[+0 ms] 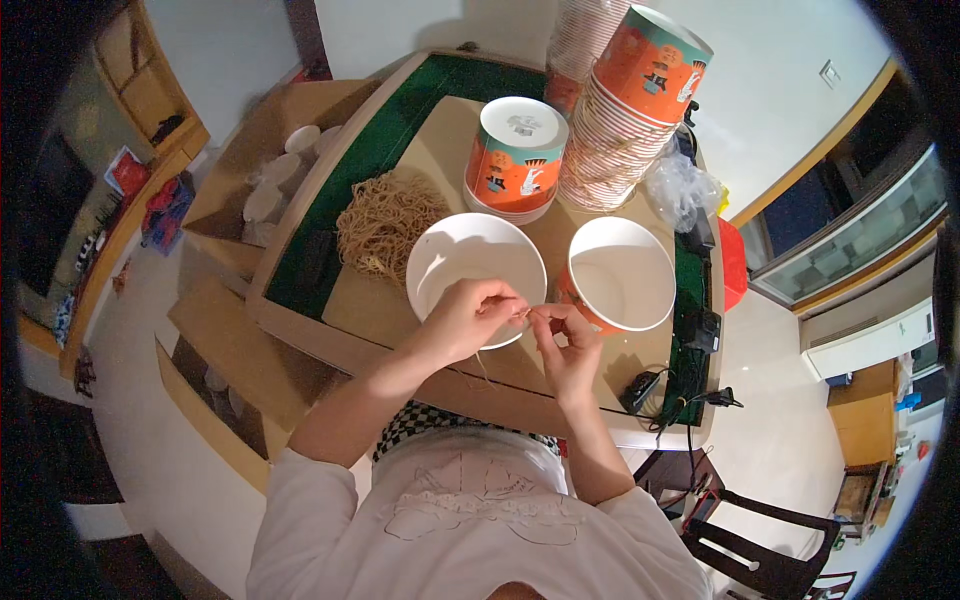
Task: Tying thin strings around the rims of paper bowls.
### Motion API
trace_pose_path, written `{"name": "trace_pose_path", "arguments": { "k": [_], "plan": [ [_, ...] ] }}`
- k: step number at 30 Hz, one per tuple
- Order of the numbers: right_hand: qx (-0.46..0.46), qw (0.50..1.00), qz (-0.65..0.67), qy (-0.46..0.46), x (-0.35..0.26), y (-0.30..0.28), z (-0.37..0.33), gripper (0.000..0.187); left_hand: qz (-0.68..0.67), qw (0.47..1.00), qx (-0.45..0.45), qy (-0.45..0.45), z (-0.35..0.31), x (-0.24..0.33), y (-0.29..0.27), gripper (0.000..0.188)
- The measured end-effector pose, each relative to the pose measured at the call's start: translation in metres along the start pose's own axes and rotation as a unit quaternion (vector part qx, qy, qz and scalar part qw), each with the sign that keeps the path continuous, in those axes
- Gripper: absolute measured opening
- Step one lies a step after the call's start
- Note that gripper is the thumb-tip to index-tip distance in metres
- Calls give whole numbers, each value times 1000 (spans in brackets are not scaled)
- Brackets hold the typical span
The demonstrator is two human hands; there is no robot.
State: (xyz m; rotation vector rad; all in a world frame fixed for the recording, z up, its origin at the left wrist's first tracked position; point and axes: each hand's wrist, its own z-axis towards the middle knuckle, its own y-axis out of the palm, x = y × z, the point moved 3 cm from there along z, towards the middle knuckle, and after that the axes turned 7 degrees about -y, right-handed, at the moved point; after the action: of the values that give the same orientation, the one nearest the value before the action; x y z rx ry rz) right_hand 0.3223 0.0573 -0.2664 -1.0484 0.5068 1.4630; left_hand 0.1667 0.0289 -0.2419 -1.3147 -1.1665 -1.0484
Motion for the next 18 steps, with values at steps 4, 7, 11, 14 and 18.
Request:
{"name": "trace_pose_path", "arguments": {
  "k": [4, 7, 11, 14, 18],
  "plan": [
    [16, 999, -13, -29, -1, 2, 0, 6, 2, 999, 24, 24, 0, -5, 0, 11],
    [19, 999, -31, -25, -3, 3, 0, 7, 110, 993, 26, 31, -4, 4, 1, 13],
    [20, 997, -50, -48, -6, 1, 3, 12, 170, 984, 39, 34, -4, 10, 1, 13],
    [-5, 1000, -12, -7, -21, 3, 8, 15, 99, 986, 102, 86, -2, -2, 0, 8],
    [-20, 1000, -24, -2, -21, 3, 11, 17, 60, 991, 90, 76, -2, 0, 0, 7]
  ]
}}
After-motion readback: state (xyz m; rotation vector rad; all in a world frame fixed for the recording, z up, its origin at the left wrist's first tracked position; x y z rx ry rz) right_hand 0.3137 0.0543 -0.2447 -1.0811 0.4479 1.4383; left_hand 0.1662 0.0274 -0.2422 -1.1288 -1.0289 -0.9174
